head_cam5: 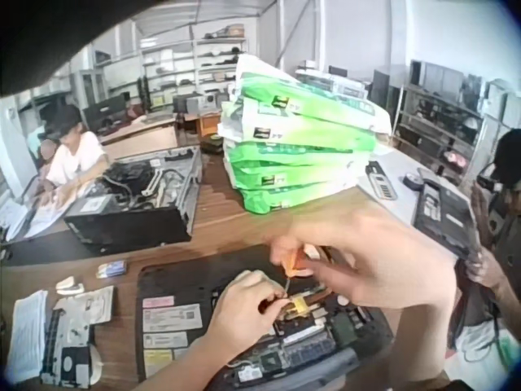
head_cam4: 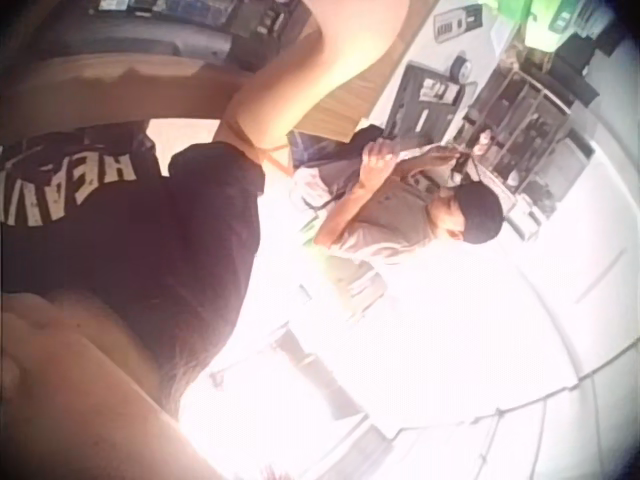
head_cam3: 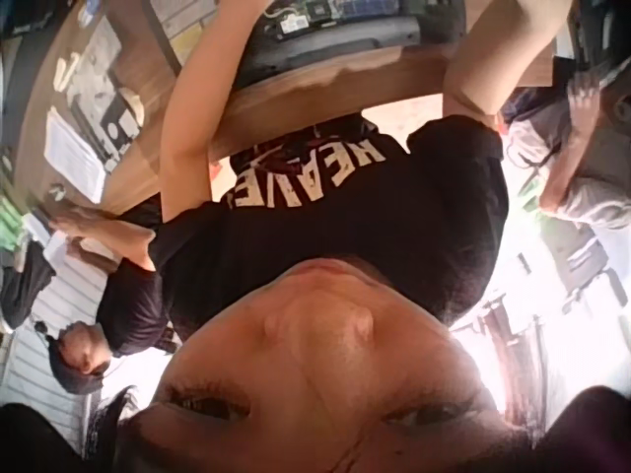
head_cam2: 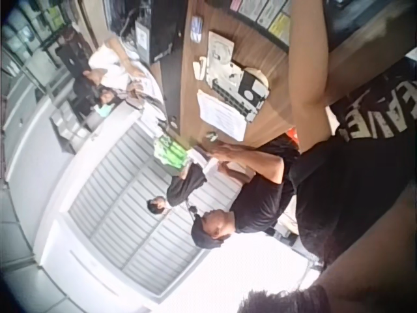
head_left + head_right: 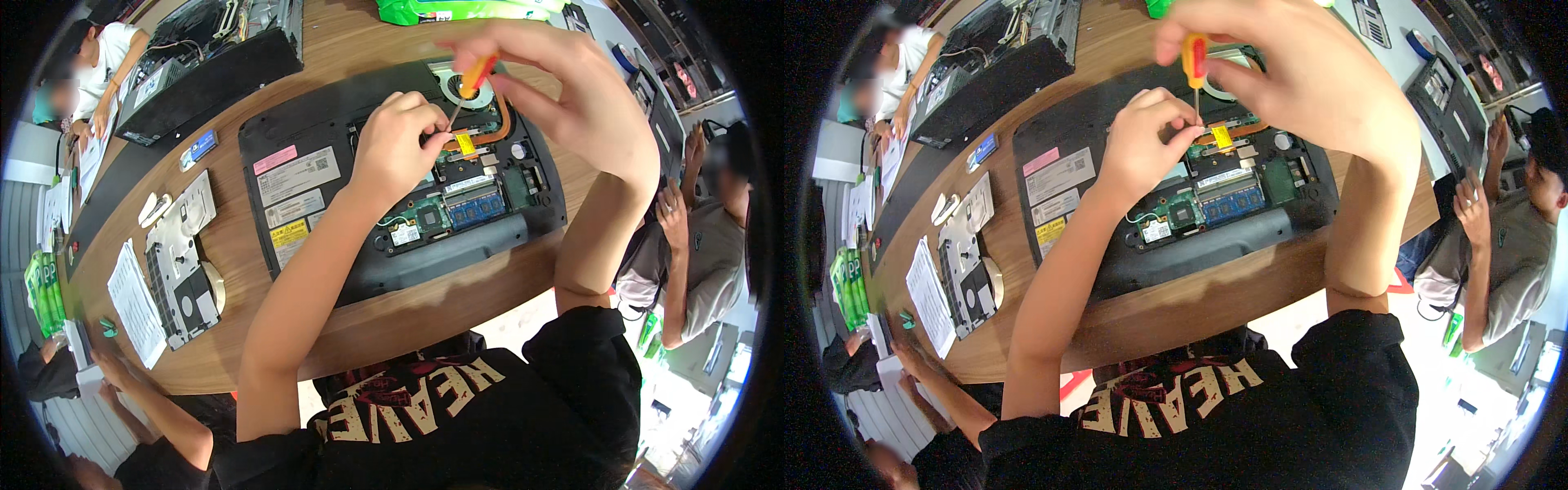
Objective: The person disassembles a laptop by removing the optical drive and then unscrewing and lifting the bottom casing using a screwdriver.
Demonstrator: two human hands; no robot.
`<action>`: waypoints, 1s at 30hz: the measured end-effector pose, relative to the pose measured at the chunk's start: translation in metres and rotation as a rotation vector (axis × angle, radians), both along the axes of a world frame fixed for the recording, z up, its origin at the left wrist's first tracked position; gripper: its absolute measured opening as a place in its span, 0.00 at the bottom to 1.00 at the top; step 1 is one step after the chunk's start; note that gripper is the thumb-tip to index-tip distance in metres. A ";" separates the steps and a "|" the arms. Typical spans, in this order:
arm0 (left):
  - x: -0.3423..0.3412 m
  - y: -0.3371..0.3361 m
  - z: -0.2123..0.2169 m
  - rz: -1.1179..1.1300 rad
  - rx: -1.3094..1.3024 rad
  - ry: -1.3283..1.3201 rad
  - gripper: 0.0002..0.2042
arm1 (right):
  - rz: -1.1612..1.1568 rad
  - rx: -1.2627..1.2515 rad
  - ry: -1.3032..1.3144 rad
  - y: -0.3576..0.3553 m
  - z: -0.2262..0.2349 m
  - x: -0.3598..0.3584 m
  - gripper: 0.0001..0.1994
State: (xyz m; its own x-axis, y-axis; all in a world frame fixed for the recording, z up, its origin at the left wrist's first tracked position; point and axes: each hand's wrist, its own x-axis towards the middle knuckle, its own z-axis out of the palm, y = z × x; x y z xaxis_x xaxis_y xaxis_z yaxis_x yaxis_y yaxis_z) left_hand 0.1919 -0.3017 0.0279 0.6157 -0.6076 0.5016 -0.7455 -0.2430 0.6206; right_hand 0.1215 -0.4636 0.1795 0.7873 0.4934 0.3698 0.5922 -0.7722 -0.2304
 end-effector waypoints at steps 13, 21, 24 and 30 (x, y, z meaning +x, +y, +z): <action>0.008 0.008 0.011 -0.055 -0.025 -0.125 0.06 | -0.099 0.201 0.040 -0.001 -0.003 0.002 0.11; 0.007 0.005 -0.004 -0.008 -0.149 -0.093 0.02 | -0.102 0.383 0.006 0.015 -0.025 0.014 0.05; 0.007 -0.003 -0.009 -0.078 -0.175 -0.132 0.02 | -0.108 0.553 0.103 0.026 -0.028 0.018 0.07; 0.005 -0.001 -0.006 -0.060 -0.117 -0.069 0.04 | 0.054 1.030 0.528 0.031 -0.033 0.025 0.10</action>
State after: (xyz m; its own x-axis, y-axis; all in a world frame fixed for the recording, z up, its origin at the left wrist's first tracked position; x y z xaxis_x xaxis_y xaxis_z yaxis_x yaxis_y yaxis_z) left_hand 0.1970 -0.3031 0.0219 0.5420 -0.5769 0.6111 -0.7981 -0.1256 0.5892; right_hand 0.1468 -0.4325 0.1466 0.9506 0.1876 0.2473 0.2609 -0.0518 -0.9640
